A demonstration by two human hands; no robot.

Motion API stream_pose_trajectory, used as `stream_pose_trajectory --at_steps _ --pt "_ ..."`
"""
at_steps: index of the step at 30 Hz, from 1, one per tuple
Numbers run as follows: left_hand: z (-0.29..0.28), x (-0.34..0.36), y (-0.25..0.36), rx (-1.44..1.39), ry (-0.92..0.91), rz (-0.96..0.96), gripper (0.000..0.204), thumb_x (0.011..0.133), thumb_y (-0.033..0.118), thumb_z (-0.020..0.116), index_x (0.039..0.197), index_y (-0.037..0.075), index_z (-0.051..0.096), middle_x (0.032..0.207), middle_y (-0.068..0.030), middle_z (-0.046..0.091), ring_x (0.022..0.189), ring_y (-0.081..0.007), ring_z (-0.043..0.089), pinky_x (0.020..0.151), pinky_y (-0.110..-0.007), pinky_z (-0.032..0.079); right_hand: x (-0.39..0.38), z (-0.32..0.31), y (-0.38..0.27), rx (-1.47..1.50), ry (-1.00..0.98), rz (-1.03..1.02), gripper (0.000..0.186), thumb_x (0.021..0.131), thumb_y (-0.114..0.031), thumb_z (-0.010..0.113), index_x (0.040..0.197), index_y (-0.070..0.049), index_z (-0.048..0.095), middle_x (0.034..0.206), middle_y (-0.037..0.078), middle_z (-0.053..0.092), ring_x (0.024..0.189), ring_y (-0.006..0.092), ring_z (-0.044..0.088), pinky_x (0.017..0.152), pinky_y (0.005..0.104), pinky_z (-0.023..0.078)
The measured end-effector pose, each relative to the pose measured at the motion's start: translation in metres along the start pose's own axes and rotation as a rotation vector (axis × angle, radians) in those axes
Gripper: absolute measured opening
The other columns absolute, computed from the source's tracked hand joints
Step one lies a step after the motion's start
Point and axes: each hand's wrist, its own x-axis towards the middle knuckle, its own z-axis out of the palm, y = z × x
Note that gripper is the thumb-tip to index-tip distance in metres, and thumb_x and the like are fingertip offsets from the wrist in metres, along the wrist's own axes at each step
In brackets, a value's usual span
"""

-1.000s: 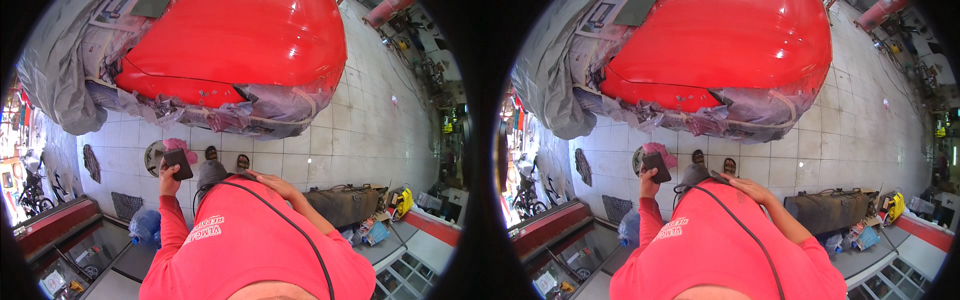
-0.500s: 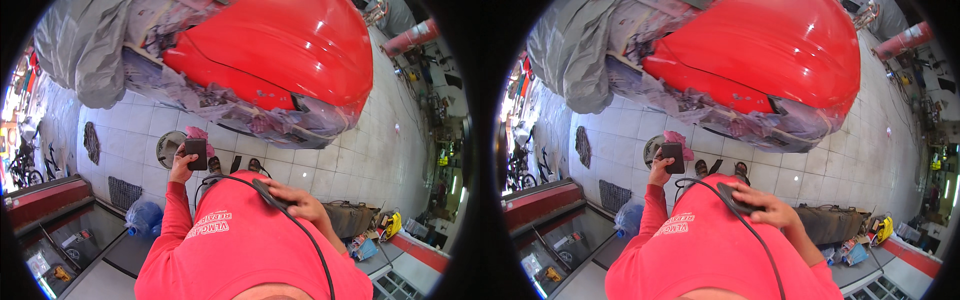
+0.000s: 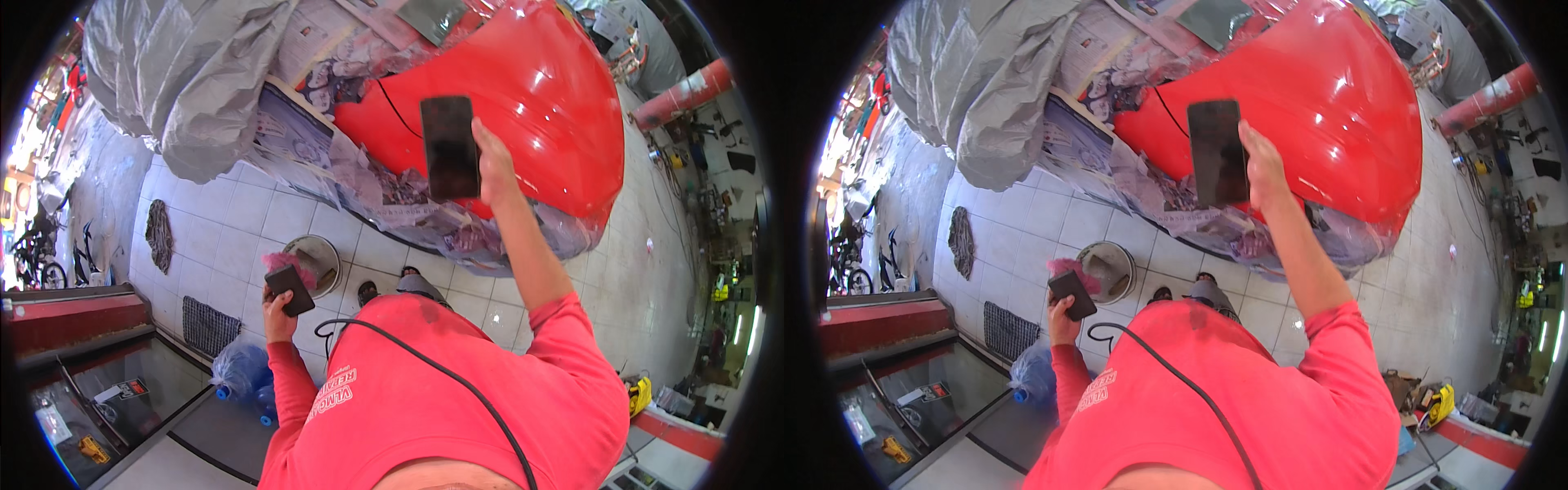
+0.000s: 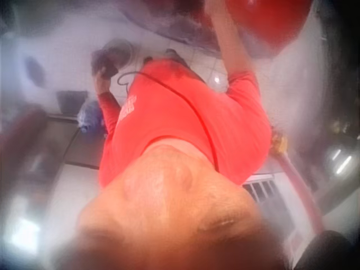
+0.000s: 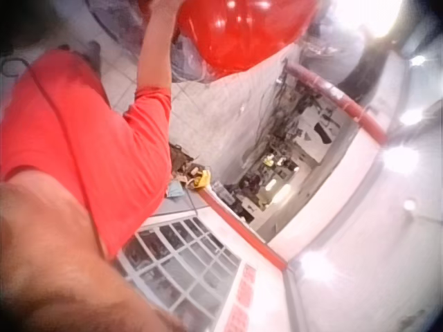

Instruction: The person sands the surface of a red car hood using a sanding block and a cloth. They repeatedly rub the hood, dip the sanding block into a bucket of water, and wipe the surface with a cloth.

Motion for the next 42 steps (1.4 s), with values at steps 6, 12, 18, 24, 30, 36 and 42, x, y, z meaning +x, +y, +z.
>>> stream_pose_trajectory --at_steps 6,12,18,24,30,36,42 --pt "-0.004 -0.029 -0.016 -0.067 0.22 0.114 0.045 0.084 -0.009 0.066 0.125 0.006 0.061 0.114 -0.0088 0.071 0.102 -0.0236 0.071 0.096 -0.04 0.059 0.188 0.066 -0.055 0.029 -0.348 -0.019 0.039 0.109 -0.031 0.062 0.13 0.001 0.067 0.119 0.012 0.075 0.101 0.0232 0.075 0.088 0.0401 0.063" --pt "0.024 -0.056 -0.047 -0.103 0.36 0.138 0.044 0.082 -0.007 0.069 0.122 0.008 0.062 0.112 -0.0075 0.071 0.1 -0.0226 0.071 0.094 -0.04 0.06 0.322 0.128 -0.033 -0.085 -0.317 0.036 0.043 0.108 -0.031 0.064 0.135 0.002 0.065 0.118 0.012 0.075 0.1 0.0254 0.074 0.09 0.0422 0.061" --pt "0.046 -0.07 -0.06 -0.062 0.449 0.127 0.045 0.082 -0.007 0.07 0.124 0.007 0.063 0.111 -0.0068 0.071 0.098 -0.0214 0.071 0.09 -0.037 0.059 0.366 0.131 0.009 -0.499 0.003 -0.38 0.039 0.103 -0.031 0.065 0.122 0.001 0.075 0.11 0.015 0.078 0.097 0.0278 0.073 0.088 0.0393 0.055" --pt "0.044 -0.044 -0.039 -0.064 0.408 0.089 0.045 0.082 -0.008 0.069 0.124 0.008 0.064 0.113 -0.007 0.071 0.1 -0.0218 0.071 0.091 -0.038 0.059 0.364 0.134 0.024 -0.583 0.152 -0.68 0.041 0.103 -0.035 0.06 0.11 0.001 0.08 0.106 0.021 0.078 0.098 0.0337 0.072 0.093 0.0394 0.052" --pt "0.008 0.006 0.01 0.009 0.295 0.038 0.045 0.081 -0.008 0.071 0.123 0.008 0.063 0.115 -0.0072 0.071 0.103 -0.0226 0.071 0.093 -0.039 0.059 0.366 0.135 0.029 -0.578 0.157 -0.681 0.042 0.106 -0.031 0.06 0.113 0.006 0.078 0.108 0.015 0.079 0.098 0.0241 0.074 0.09 0.0334 0.054" --pt "-0.06 0.033 0.068 0.066 0.161 0.0 0.049 0.081 -0.007 0.069 0.127 0.006 0.062 0.119 -0.01 0.071 0.106 -0.0243 0.071 0.097 -0.04 0.059 0.35 0.145 0.008 -0.241 0.207 -0.472 0.039 0.098 -0.031 0.063 0.106 0.003 0.079 0.105 0.017 0.08 0.1 0.0257 0.074 0.092 0.0378 0.053" --pt "-0.103 0.023 0.128 0.132 0.127 -0.059 0.049 0.08 -0.007 0.069 0.127 0.004 0.061 0.119 -0.0104 0.071 0.108 -0.0247 0.071 0.098 -0.038 0.058 0.288 0.129 -0.017 -0.375 0.27 -0.467 0.038 0.105 -0.03 0.064 0.13 -0.003 0.072 0.127 0.008 0.075 0.119 0.0198 0.068 0.097 0.0366 0.049"
